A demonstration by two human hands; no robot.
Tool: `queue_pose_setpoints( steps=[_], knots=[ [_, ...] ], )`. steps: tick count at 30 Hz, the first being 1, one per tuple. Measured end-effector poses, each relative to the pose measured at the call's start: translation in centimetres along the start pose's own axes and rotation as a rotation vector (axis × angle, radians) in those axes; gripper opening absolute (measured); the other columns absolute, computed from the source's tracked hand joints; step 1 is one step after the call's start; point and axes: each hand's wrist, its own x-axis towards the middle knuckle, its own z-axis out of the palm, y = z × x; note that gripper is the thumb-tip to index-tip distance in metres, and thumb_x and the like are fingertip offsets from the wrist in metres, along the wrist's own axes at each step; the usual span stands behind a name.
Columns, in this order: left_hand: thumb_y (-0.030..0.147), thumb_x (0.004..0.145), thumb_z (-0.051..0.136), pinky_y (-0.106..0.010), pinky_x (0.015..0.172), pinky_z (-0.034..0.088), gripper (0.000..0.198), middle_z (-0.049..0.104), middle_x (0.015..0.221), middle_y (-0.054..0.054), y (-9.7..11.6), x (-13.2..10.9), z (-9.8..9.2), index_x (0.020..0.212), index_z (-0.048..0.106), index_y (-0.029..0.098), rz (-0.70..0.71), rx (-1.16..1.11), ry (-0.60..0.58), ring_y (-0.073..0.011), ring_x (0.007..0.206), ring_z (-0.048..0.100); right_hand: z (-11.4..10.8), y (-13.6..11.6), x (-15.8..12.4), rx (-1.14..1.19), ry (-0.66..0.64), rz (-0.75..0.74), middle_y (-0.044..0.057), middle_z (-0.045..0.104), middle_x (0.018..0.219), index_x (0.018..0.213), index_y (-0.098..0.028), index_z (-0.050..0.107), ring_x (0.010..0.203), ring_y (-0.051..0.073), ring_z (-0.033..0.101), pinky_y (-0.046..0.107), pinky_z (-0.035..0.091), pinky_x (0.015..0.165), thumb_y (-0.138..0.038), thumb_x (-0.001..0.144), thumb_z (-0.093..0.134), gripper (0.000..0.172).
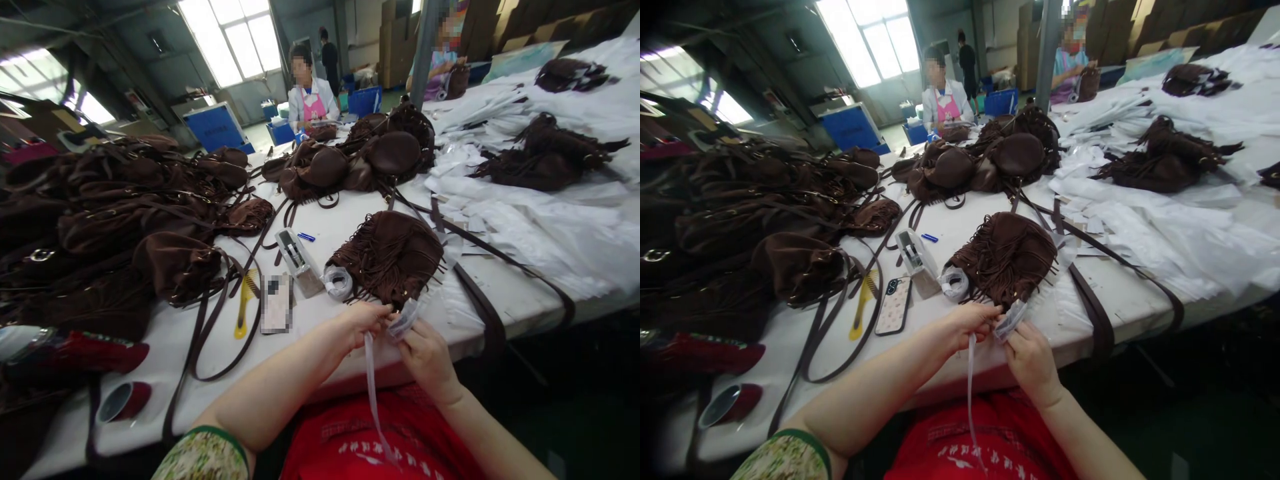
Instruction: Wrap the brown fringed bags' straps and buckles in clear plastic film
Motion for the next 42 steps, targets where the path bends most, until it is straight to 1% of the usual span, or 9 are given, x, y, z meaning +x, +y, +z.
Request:
queue_pose_setpoints(
  steps=[5, 8, 10, 16, 23, 27, 31, 37, 42],
  knots=[
    [0.031, 0.084, 0.060, -0.020, 0.048, 0.028, 0.024, 0.050, 0.052, 0.005, -1.5, 0.7, -0.5, 0.072, 0.066, 0.011, 0.243, 0.200, 0.060, -0.0056, 0.046, 0.034, -1.5, -1.0, -0.5, 0.332, 0.068, 0.297, 0.010, 0.067, 0.107, 0.096, -0.020, 0.070, 0.103, 0.026, 0.060, 0.037, 0.048, 0.090, -0.026, 0.083, 0.053, 0.022],
    [0.028, 0.084, 0.057, -0.020, 0.059, 0.037, 0.023, 0.062, 0.067, 0.002, -2.7, 1.1, -0.9, 0.079, 0.071, 0.011, 0.468, 0.446, 0.002, -0.0090, 0.061, 0.049, -1.6, -0.9, -0.7, 0.540, 0.076, 0.586, 0.006, 0.066, 0.077, 0.081, -0.018, 0.067, 0.073, 0.020, 0.061, 0.030, 0.050, 0.066, -0.043, 0.080, 0.062, 0.025],
    [0.026, 0.086, 0.051, -0.020, 0.065, 0.040, 0.026, 0.066, 0.074, 0.001, -3.4, 1.2, -1.2, 0.086, 0.073, 0.012, 0.548, 0.557, -0.075, -0.0110, 0.068, 0.053, -1.3, -0.6, -0.6, 0.684, 0.034, 0.726, 0.000, 0.057, 0.058, 0.072, -0.018, 0.062, 0.054, 0.014, 0.052, 0.026, 0.043, 0.052, -0.048, 0.075, 0.067, 0.031],
    [0.028, 0.090, 0.043, -0.019, 0.073, 0.042, 0.032, 0.069, 0.085, 0.000, -3.8, 0.2, -2.3, 0.097, 0.072, 0.016, 0.703, 0.752, -0.146, -0.0131, 0.079, 0.058, -0.8, -0.2, 0.0, 0.887, 0.072, 0.787, -0.003, 0.057, 0.057, 0.073, -0.017, 0.059, 0.052, 0.010, 0.050, 0.022, 0.041, 0.052, -0.047, 0.070, 0.076, 0.034],
    [0.024, 0.091, 0.042, -0.018, 0.069, 0.039, 0.029, 0.066, 0.082, 0.000, -3.2, -1.4, -3.6, 0.089, 0.070, 0.018, 0.794, 0.981, -0.150, -0.0119, 0.075, 0.056, -0.6, -0.4, 0.2, 1.107, -0.151, 1.020, -0.001, 0.058, 0.063, 0.080, -0.014, 0.062, 0.044, 0.005, 0.047, 0.017, 0.032, 0.039, -0.049, 0.070, 0.075, 0.038],
    [0.025, 0.090, 0.043, -0.020, 0.069, 0.039, 0.027, 0.067, 0.081, -0.002, -3.0, -1.8, -3.8, 0.087, 0.070, 0.018, 0.823, 1.045, -0.223, -0.0132, 0.074, 0.055, -0.7, -0.6, 0.6, 1.194, -0.091, 1.069, -0.006, 0.047, 0.055, 0.070, -0.015, 0.058, 0.038, 0.001, 0.031, 0.015, 0.019, 0.034, -0.045, 0.068, 0.077, 0.035],
    [0.018, 0.086, 0.041, -0.023, 0.071, 0.041, 0.029, 0.068, 0.082, -0.003, -3.5, -1.7, -3.2, 0.089, 0.070, 0.017, 0.786, 0.954, -0.164, -0.0146, 0.075, 0.057, -0.5, -1.1, 1.3, 1.227, -0.096, 1.030, -0.008, 0.041, 0.053, 0.064, -0.016, 0.051, 0.036, 0.000, 0.023, 0.016, 0.013, 0.034, -0.043, 0.069, 0.075, 0.036],
    [0.035, 0.088, 0.045, -0.028, 0.074, 0.044, 0.030, 0.069, 0.091, -0.008, -4.7, 0.2, -1.5, 0.091, 0.065, 0.013, 0.621, 0.752, 0.044, -0.0200, 0.083, 0.061, 1.2, -1.8, 1.9, 1.138, 0.007, 1.018, -0.011, 0.040, 0.048, 0.068, -0.018, 0.048, 0.034, 0.001, 0.028, 0.016, 0.012, 0.034, -0.048, 0.065, 0.076, 0.041],
    [0.030, 0.089, 0.042, -0.029, 0.074, 0.042, 0.024, 0.068, 0.089, -0.008, -4.1, 0.7, -1.6, 0.087, 0.060, 0.015, 0.615, 0.789, 0.034, -0.0203, 0.083, 0.061, 1.1, -1.3, 2.7, 0.977, -0.081, 1.015, -0.007, 0.051, 0.053, 0.073, -0.017, 0.054, 0.033, 0.002, 0.036, 0.016, 0.012, 0.031, -0.054, 0.069, 0.068, 0.040]
  ],
)
